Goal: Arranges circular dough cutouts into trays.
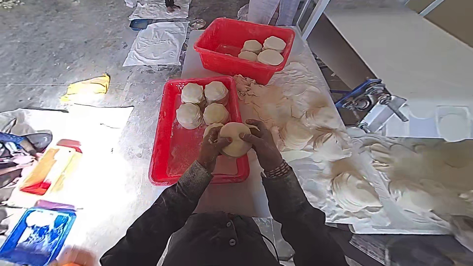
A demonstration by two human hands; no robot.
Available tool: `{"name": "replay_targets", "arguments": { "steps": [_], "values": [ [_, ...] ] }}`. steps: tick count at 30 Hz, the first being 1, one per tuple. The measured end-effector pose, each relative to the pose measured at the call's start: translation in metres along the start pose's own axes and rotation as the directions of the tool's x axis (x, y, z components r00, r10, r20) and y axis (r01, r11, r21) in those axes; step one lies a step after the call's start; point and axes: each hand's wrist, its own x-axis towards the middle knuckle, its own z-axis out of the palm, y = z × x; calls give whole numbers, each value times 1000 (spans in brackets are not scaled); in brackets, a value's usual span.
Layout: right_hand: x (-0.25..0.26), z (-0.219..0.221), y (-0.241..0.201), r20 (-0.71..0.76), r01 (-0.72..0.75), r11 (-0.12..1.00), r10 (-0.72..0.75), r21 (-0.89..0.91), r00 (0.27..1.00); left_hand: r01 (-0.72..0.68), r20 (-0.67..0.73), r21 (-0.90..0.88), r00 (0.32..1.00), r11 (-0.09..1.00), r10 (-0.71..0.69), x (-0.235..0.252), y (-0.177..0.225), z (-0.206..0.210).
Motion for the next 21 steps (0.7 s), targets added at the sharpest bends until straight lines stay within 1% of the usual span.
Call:
{"name": "replay_targets", "arguments": {
  "steps": [1, 2, 3, 4, 5, 6, 7, 9, 10, 12, 13, 14, 15, 16, 17, 18, 19, 21],
  "values": [
    [13, 13, 3, 3, -8, 999, 8, -35, 1000, -30, -48, 22, 998, 999, 31, 8, 1, -12],
    [27, 23, 9, 1, -18, 995, 18, -96, 1000, -46, -87, 80, 995, 996, 53, 18, 0, -24],
    [41, 31, 19, -6, -31, 982, 31, -189, 1000, -49, -107, 180, 992, 982, 69, 30, -5, -36],
    [52, 37, 30, -15, -52, 946, 50, -319, 999, -40, -102, 303, 992, 952, 74, 42, -12, -49],
    [60, 41, 39, -20, -79, 889, 78, -452, 997, -29, -82, 422, 994, 906, 70, 51, -19, -59],
    [63, 46, 42, -27, -100, 834, 101, -542, 995, -29, -57, 520, 996, 854, 69, 58, -23, -67],
    [62, 49, 42, -39, -107, 796, 104, -596, 994, -31, -45, 579, 997, 815, 70, 60, -25, -71],
    [54, 50, 38, -63, -109, 746, 90, -656, 994, -40, -41, 611, 996, 791, 82, 59, -27, -75],
    [46, 47, 35, -83, -91, 734, 47, -673, 995, -42, -43, 614, 995, 788, 87, 57, -27, -77],
    [32, 29, 30, -185, -34, 737, -125, -675, 975, -69, -39, 635, 992, 769, 121, 55, -25, -79],
    [25, 13, 30, -271, -41, 732, -199, -680, 942, -86, -38, 640, 989, 763, 143, 53, -23, -79],
    [18, -4, 31, -369, -102, 719, -225, -687, 902, -100, -41, 636, 986, 765, 163, 50, -22, -79],
    [11, -24, 32, -455, -211, 693, -188, -689, 870, -112, -46, 626, 982, 772, 181, 47, -20, -77],
    [5, -44, 34, -523, -347, 648, -93, -678, 847, -124, -55, 612, 978, 781, 199, 44, -18, -74],
    [0, -61, 37, -568, -472, 594, 32, -651, 823, -142, -65, 593, 973, 792, 223, 40, -17, -69],
    [-1, -75, 44, -592, -551, 558, 127, -621, 796, -159, -78, 573, 966, 804, 247, 38, -16, -64],
    [-1, -83, 52, -604, -587, 559, 182, -586, 776, -178, -87, 558, 959, 811, 270, 36, -18, -58],
    [5, -88, 62, -607, -603, 597, 230, -530, 761, -218, -88, 549, 945, 807, 315, 34, -22, -46]
  ]
}}
